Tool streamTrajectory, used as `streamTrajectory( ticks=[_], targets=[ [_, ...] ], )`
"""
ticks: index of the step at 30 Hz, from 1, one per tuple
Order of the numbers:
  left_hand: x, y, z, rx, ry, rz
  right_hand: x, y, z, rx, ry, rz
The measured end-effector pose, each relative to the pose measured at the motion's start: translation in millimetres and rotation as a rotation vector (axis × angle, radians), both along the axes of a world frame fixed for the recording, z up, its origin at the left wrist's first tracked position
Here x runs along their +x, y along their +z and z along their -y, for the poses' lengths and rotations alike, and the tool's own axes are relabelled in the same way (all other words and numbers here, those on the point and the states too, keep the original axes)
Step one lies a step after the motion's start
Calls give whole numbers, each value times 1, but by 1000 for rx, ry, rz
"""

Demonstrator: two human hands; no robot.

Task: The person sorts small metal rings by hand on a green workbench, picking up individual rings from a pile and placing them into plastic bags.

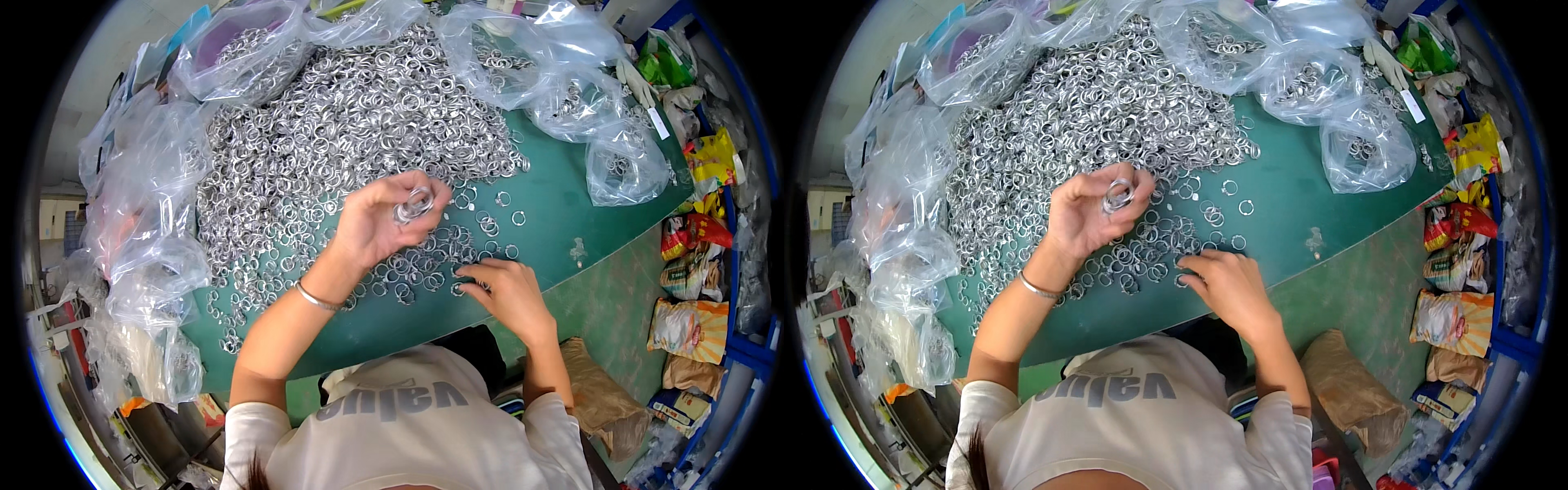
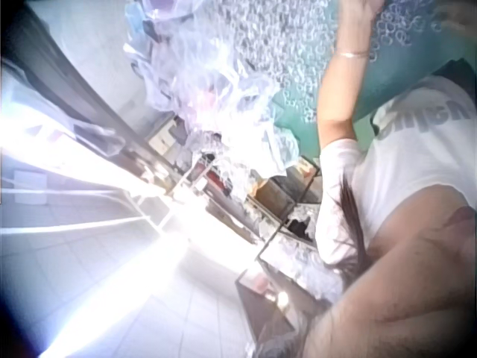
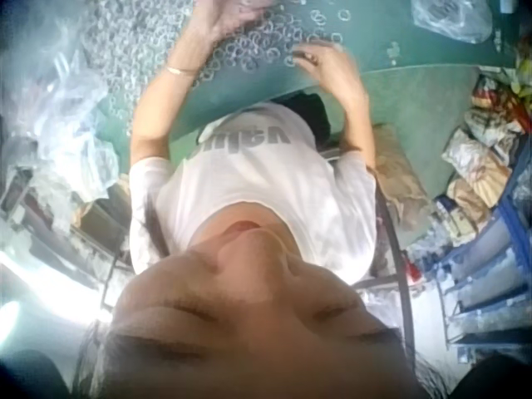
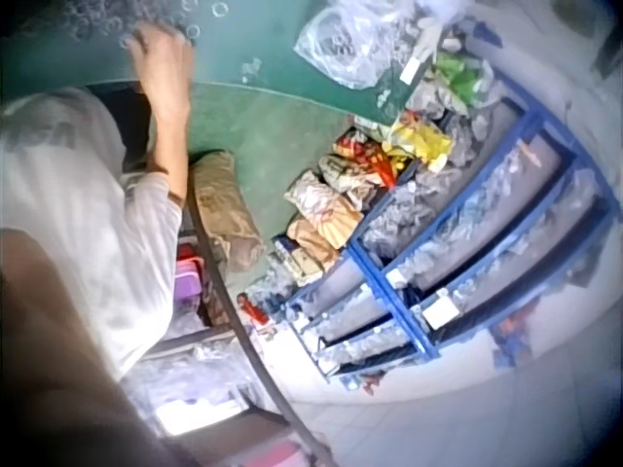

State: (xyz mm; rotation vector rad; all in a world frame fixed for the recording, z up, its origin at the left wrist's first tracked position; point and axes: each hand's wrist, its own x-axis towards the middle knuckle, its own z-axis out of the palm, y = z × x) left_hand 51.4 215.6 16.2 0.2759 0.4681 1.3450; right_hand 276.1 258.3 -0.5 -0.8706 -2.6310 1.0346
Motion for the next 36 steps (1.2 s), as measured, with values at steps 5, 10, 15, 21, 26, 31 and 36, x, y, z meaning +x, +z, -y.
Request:
streamTrajectory(
  ticks=[5,10,15,21,26,31,36],
  targets=[
    [3,-14,37,29,71,93,-6,-3,-8,250,-177,59],
    [13,-14,66,-252,123,-129,-4,-3,-14,181,-389,-91],
    [33,-12,82,-563,223,-177,-24,-8,1,262,-245,-55],
    [33,-23,106,-559,201,-18,-17,-7,-5,364,-338,42],
    [43,-31,129,-542,142,-174,-18,0,12,238,-176,-86],
    [56,-25,132,-452,95,-800,-42,-6,32,216,-16,85],
    [52,-25,139,-385,26,-1126,-32,-6,12,319,-270,158]
  ],
)
